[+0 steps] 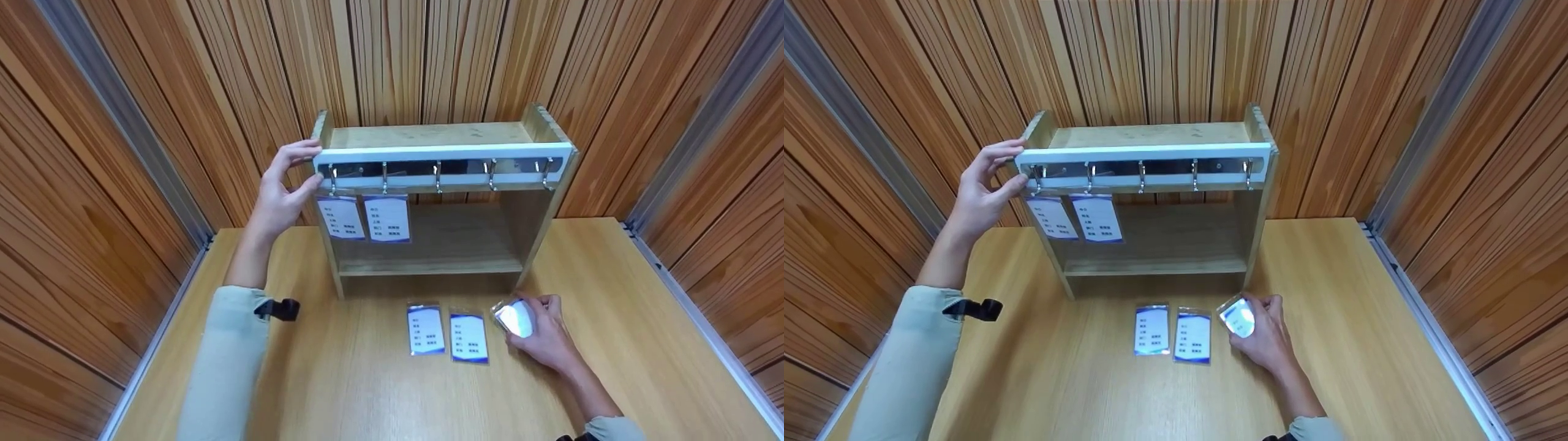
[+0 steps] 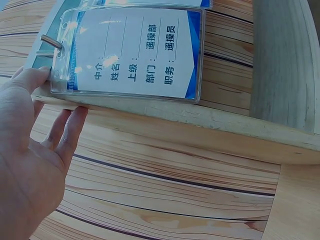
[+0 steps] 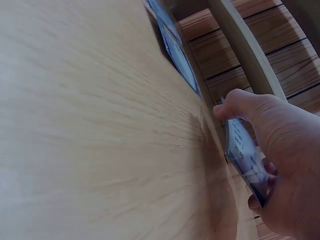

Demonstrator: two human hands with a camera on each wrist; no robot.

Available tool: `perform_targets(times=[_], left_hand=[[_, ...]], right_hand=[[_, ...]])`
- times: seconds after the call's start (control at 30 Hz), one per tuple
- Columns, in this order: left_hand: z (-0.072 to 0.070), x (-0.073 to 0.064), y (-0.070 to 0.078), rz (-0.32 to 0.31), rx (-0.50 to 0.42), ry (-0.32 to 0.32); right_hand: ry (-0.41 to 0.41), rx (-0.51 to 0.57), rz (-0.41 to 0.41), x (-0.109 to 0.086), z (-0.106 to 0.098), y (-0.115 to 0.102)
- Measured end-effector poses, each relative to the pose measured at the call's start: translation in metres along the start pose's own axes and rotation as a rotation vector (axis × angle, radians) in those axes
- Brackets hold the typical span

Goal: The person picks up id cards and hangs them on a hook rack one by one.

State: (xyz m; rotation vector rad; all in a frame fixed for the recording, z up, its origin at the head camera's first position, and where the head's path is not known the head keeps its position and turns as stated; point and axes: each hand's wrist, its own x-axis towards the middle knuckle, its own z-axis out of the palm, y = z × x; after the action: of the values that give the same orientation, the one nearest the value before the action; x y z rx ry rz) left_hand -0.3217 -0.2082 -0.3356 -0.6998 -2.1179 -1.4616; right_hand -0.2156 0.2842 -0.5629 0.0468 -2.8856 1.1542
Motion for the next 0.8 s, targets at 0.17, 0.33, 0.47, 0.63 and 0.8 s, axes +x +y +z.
perform_targets(times=[0.17, 0.33, 0.47, 0.63, 0.8], left_hand=[[0.0, 0.001, 0.0, -0.006, -0.003, 0.001], [0.001, 0.0, -0.001, -0.024, -0.02, 0.001], [0.0, -0.001, -0.002, -0.034, -0.02, -0.001], [0.0, 0.001, -0.001, -0.023, -0.014, 0.001], [0.0, 0.001, -0.001, -0.028, -0.014, -0.001]], right_hand=[[0.075, 0.035, -0.054, -0.002, 0.003, -0.004], [0.114, 0.053, -0.051, -0.005, 0.005, -0.006], [0.11, 0.055, -0.036, -0.006, 0.005, -0.009], [0.144, 0.037, -0.062, -0.007, 0.006, -0.014], [0.217, 0.041, -0.113, -0.006, 0.008, -0.017]])
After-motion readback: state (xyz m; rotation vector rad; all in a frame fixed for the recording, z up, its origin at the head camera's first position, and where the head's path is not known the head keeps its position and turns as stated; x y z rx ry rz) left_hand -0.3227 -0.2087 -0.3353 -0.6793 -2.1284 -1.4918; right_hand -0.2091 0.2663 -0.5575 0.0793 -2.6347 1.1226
